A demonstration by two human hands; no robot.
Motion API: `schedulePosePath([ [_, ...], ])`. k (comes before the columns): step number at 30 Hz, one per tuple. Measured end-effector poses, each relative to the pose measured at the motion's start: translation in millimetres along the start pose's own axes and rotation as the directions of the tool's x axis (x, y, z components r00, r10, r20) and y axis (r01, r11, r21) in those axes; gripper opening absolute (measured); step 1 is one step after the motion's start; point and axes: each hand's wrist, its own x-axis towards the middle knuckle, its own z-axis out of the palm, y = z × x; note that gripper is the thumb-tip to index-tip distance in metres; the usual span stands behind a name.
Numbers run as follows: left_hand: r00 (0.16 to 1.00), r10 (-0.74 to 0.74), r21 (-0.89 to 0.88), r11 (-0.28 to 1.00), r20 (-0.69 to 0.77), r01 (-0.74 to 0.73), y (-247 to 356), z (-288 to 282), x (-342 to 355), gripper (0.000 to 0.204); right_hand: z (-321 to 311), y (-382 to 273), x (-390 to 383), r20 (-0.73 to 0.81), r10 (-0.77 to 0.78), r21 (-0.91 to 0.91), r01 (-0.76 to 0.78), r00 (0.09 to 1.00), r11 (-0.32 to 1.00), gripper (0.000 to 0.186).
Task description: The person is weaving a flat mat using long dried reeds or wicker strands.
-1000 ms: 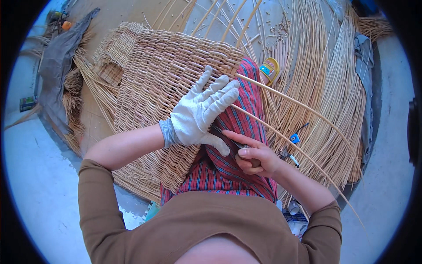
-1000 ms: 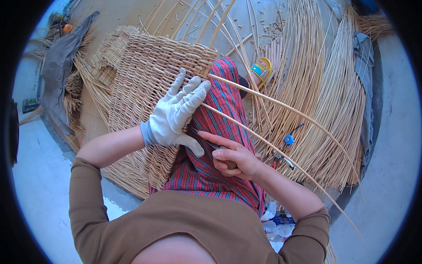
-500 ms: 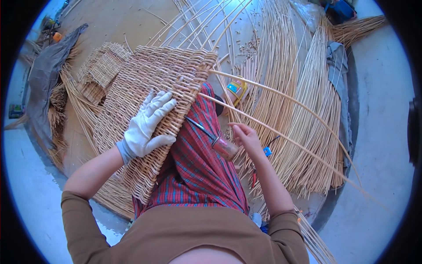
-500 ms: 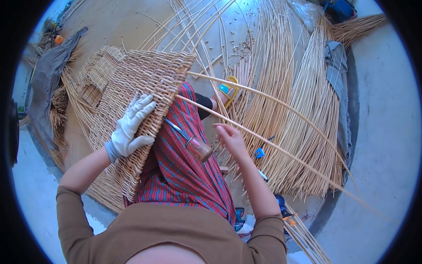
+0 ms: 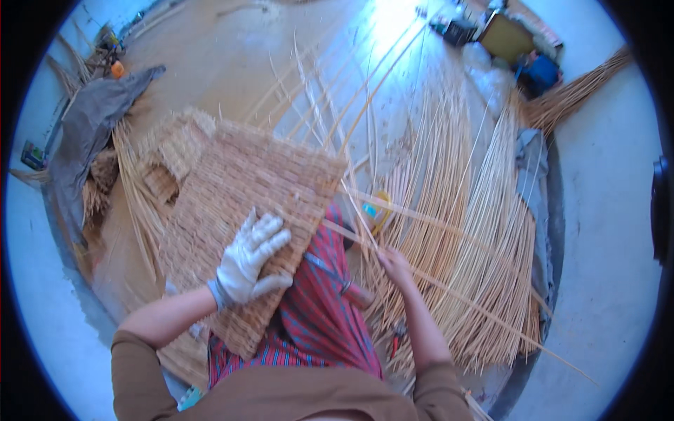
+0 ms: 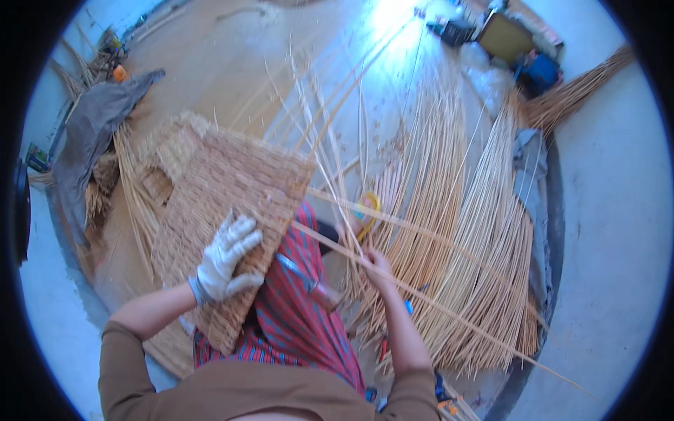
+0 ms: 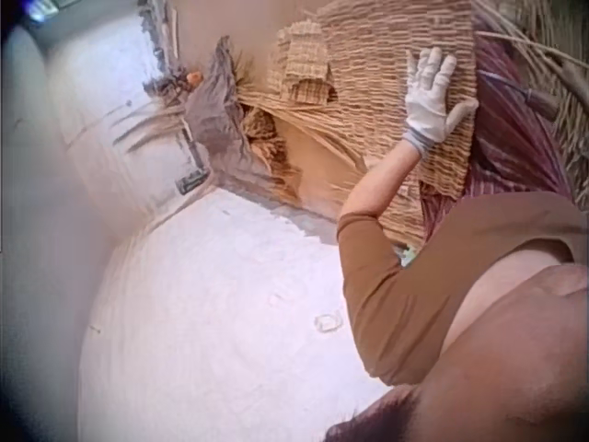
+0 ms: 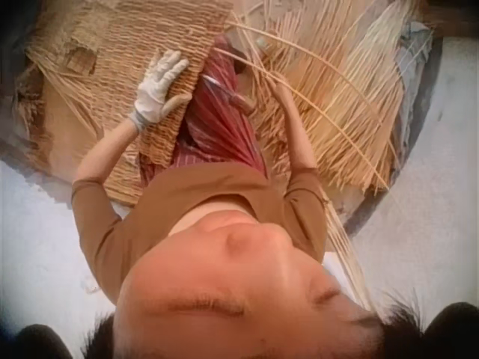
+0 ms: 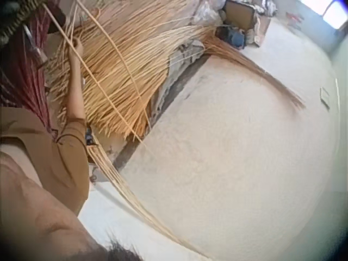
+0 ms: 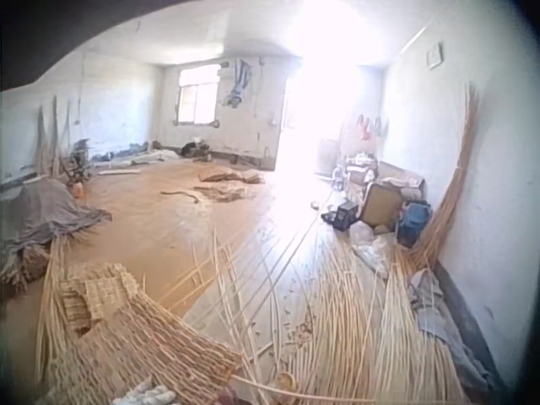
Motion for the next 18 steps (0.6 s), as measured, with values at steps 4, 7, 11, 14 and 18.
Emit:
schedulePosePath([
  [4,1.000,-0.011,0.003,1.000,0.003,0.011,1.4,-2.1,0.2,0.083,-41.6,-46.0,-76.7,-0.399,0.039,0.252,0.068,0.916,0.965,0.025],
  [7,1.000,0.006,-0.020,1.000,-0.011,-0.007,4.5,0.6,7.3,0.081,-55.0,-61.8,-123.6,-0.593,0.025,0.185,0.106,0.805,0.977,0.023],
  [11,1.000,0.006,-0.058,0.998,-0.012,-0.007,2.2,-3.0,3.6,0.080,-44.3,-70.6,-133.1,-0.578,0.467,0.782,0.290,0.670,0.552,0.018],
  [14,0.999,-0.010,-0.102,0.995,-0.049,0.005,1.6,-0.9,0.1,0.077,-49.0,-97.2,-142.4,-0.370,0.504,0.925,0.360,0.780,0.122,0.013],
  [18,0.992,-0.043,-0.148,0.989,-0.117,0.026,6.3,-0.2,-3.9,0.071,-37.8,-160.3,-179.3,-0.231,0.274,0.968,0.193,0.934,0.161,0.017],
])
